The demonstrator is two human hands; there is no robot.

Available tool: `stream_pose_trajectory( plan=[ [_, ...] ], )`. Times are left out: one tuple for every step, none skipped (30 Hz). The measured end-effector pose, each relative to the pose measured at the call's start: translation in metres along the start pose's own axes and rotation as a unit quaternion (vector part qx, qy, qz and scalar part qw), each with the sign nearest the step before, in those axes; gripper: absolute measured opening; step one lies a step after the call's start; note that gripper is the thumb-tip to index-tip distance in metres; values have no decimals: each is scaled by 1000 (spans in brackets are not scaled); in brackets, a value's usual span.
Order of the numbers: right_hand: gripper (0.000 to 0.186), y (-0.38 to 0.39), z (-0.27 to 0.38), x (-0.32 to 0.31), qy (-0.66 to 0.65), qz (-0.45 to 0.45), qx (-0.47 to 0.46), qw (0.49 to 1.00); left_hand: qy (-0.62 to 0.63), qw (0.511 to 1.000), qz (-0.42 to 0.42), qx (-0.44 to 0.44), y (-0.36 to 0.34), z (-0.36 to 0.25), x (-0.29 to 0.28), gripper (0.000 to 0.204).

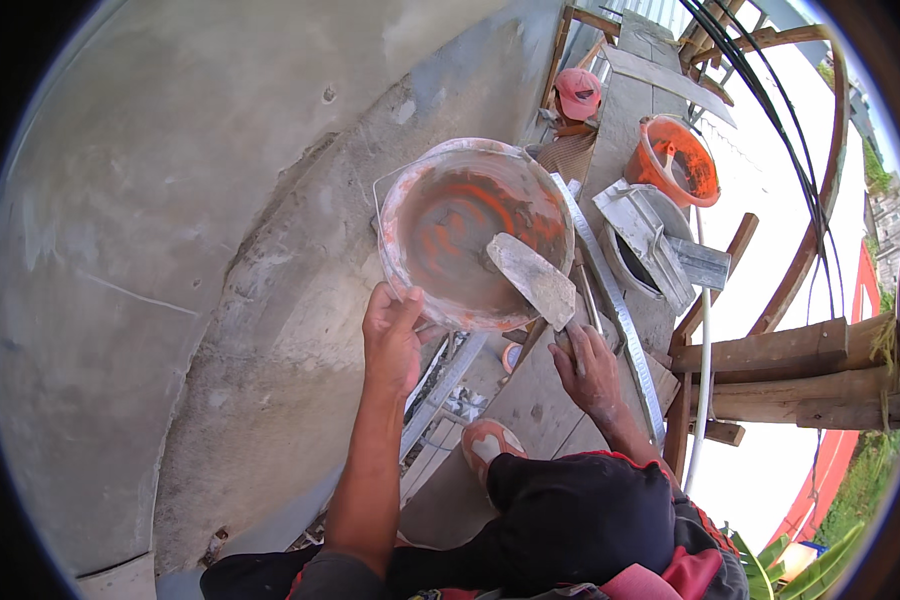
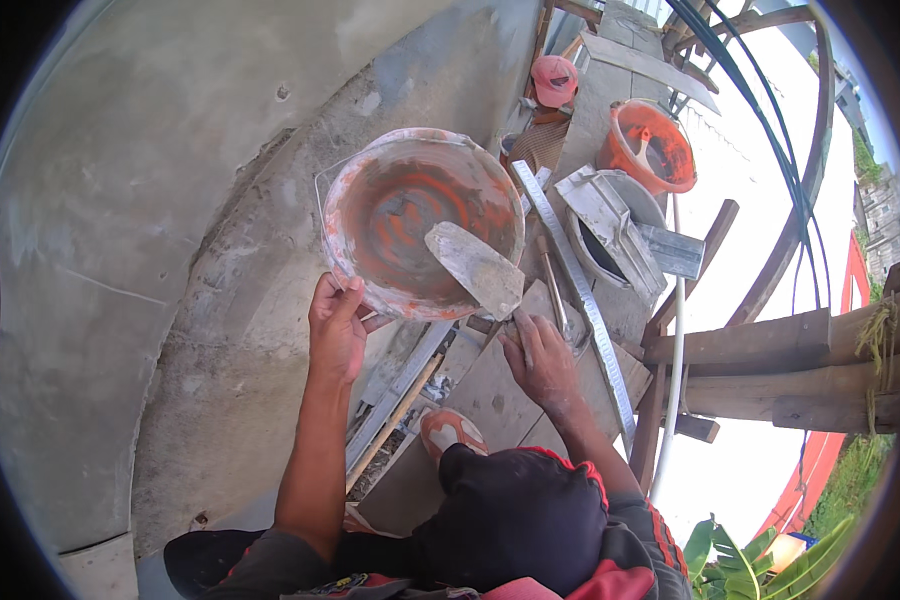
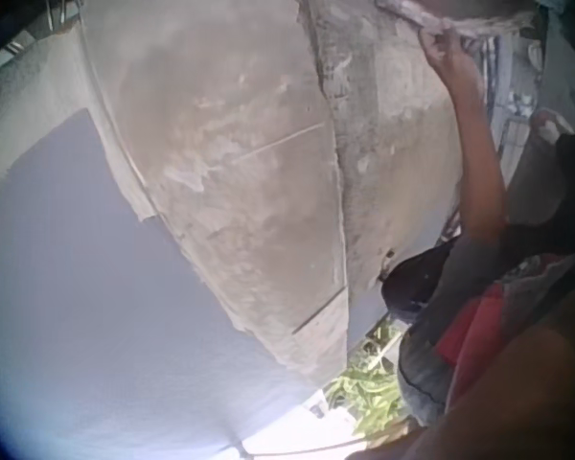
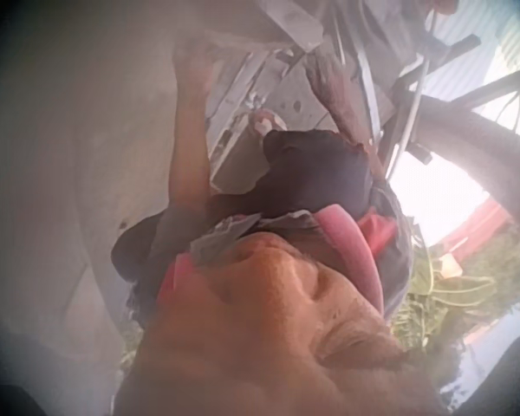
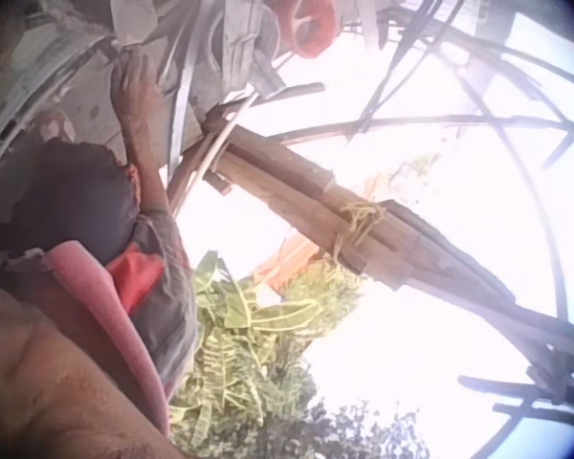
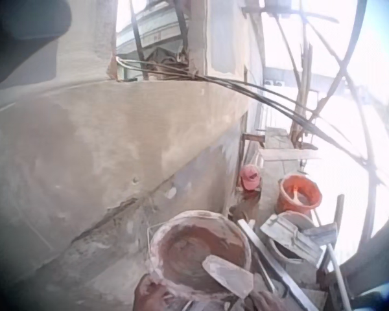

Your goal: The person applies and smooths wet plaster onto a curved wall using a trowel and a long straightedge. They repeatedly scoop plaster from a bucket, spread it along the wall, and level the surface with the straightedge. Another worker is visible in the background also working on the wall.

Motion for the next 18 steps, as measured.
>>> stream_pose_trajectory(
  plan=[
    [44,1,-5,8,0,-18,-16,1000,8,1000,-2,-2,2,-4,1,6],
    [44,3,-11,14,0,-36,-32,999,28,1000,-14,1,3,-8,3,7],
    [44,5,-15,21,-2,-56,-48,997,45,999,-27,4,5,-14,5,7],
    [44,12,-19,27,-6,-55,-40,998,63,997,-40,8,6,-20,5,8],
    [44,24,-22,29,-8,-55,-31,998,64,997,-42,13,7,-25,3,9],
    [44,38,-26,27,-7,-56,-19,998,67,997,-40,17,6,-30,0,10],
    [43,49,-28,24,-13,-52,-11,998,69,997,-40,22,6,-37,-4,12],
    [41,60,-29,21,-19,-48,-3,999,67,997,-39,31,4,-44,-5,13],
    [40,71,-30,18,-25,-43,8,999,64,996,-37,40,1,-52,-6,14],
    [38,81,-27,19,-26,-46,30,998,55,996,-43,49,3,-59,-12,15],
    [36,91,-23,19,-27,-49,53,997,50,996,-43,52,5,-61,-18,15],
    [34,91,-24,6,-8,-59,75,995,61,996,-27,56,-1,-58,-14,15],
    [33,89,-22,0,-101,-41,156,982,64,996,-22,57,-1,-55,-16,16],
    [32,86,-20,-6,-193,-24,235,952,56,997,-20,52,-1,-51,-18,15],
    [32,78,-14,-14,-279,-11,310,909,50,998,-14,48,-3,-44,-18,15],
    [38,54,3,-21,-387,-10,277,879,43,998,-7,44,-6,-38,-17,14],
    [39,37,15,-24,-480,20,293,827,41,999,-1,35,-7,-30,-18,14],
    [41,21,27,-18,-575,57,302,758,31,999,-5,30,-5,-26,-26,13]
  ],
)
Point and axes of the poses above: each hand's wrist, its own y-axis away from the middle knuckle, its own x-axis out of the palm, z = x × y, the point moved 3 cm from there along -y, towards the middle knuckle, and after that the axes turned 5 degrees about -y, right-handed, at the moved point
